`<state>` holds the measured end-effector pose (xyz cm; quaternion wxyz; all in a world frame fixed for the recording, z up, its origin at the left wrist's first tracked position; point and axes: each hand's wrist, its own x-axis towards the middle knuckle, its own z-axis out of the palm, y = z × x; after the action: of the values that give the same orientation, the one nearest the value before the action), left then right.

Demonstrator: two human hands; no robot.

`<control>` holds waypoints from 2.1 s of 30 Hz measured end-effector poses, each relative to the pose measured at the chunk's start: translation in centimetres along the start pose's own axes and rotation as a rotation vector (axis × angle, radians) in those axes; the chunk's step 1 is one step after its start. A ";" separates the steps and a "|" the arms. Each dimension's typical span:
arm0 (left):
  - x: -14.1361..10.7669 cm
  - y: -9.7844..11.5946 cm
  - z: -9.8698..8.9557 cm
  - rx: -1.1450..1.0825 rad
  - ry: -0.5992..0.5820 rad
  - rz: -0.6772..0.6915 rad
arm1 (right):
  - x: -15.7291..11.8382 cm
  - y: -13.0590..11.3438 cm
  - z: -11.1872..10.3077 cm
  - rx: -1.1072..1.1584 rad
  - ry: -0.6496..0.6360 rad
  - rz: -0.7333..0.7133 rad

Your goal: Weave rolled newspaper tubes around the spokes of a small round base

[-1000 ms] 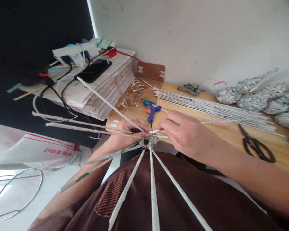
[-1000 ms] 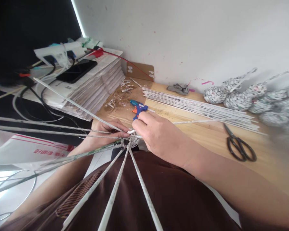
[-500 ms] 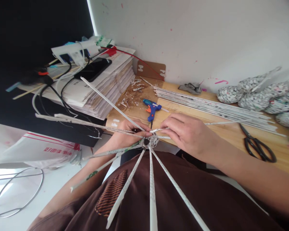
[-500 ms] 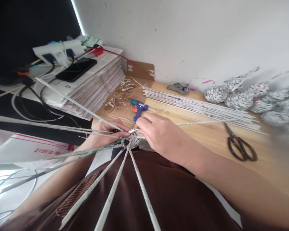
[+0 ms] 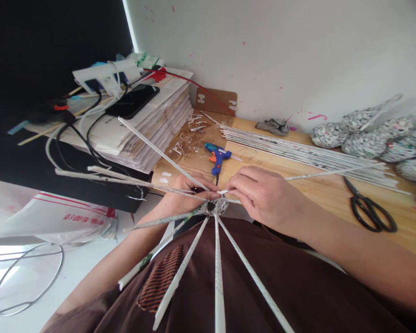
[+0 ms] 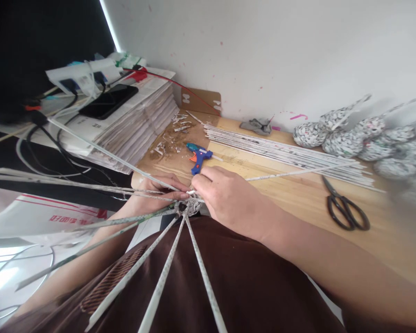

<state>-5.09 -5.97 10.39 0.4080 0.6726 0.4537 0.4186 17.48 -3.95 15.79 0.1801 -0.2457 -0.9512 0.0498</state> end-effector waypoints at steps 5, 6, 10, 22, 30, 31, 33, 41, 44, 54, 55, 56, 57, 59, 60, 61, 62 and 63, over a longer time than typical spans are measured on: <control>0.0 -0.2 0.0 0.033 0.001 0.008 | 0.1 -0.2 0.3 0.025 0.021 0.009; 0.0 -0.3 0.0 0.039 0.004 0.011 | 0.1 -0.2 0.4 0.037 0.026 0.010; 0.1 -0.6 -0.1 0.016 0.012 0.008 | -0.2 0.2 0.4 0.070 0.050 0.017; 0.0 -0.4 0.0 0.046 -0.017 0.029 | -0.3 0.1 0.4 0.025 0.078 0.014; -0.1 -0.4 0.3 0.041 0.017 -0.059 | -0.5 0.0 0.8 0.021 0.080 0.017; -0.1 -0.4 0.4 0.043 0.021 -0.058 | -0.5 0.0 0.8 0.041 0.081 0.029; 0.0 -0.5 0.5 0.039 0.027 -0.042 | -0.5 0.0 0.8 0.086 0.084 0.071; 0.5 -0.5 1.5 0.052 0.010 0.029 | 0.0 0.4 1.8 0.055 0.006 0.194; 0.5 -0.6 1.8 0.024 0.025 -0.030 | -0.1 0.6 2.2 0.027 -0.002 0.196; 0.8 -0.9 2.2 0.096 0.136 -0.128 | -0.5 1.1 2.6 -0.043 0.000 0.206; 0.9 -0.9 2.2 0.098 0.132 -0.125 | -0.6 1.3 2.7 -0.048 0.000 0.211; 0.9 -0.9 2.2 0.099 0.126 -0.124 | -0.6 1.5 2.8 -0.059 0.007 0.211; 0.9 -1.1 2.3 0.102 0.124 -0.123 | -0.6 1.7 2.9 -0.073 0.021 0.205; 1.0 -1.4 2.4 0.107 0.129 -0.124 | -0.6 2.0 3.0 -0.094 0.030 0.175; 1.0 -1.6 2.5 0.110 0.134 -0.125 | -0.6 2.2 3.0 -0.100 0.032 0.154; 1.1 -1.8 2.6 0.110 0.143 -0.126 | -0.6 2.2 3.0 -0.107 0.044 0.135; 1.1 -1.8 2.6 0.107 0.155 -0.128 | -0.7 2.3 2.9 -0.116 0.071 0.120; 1.2 -1.8 2.7 0.101 0.171 -0.131 | -0.8 2.3 2.7 -0.128 0.114 0.109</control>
<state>-2.80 -4.85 8.07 0.3599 0.6229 0.5504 0.4237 18.17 -2.40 12.56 0.2149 -0.3103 -0.9259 -0.0154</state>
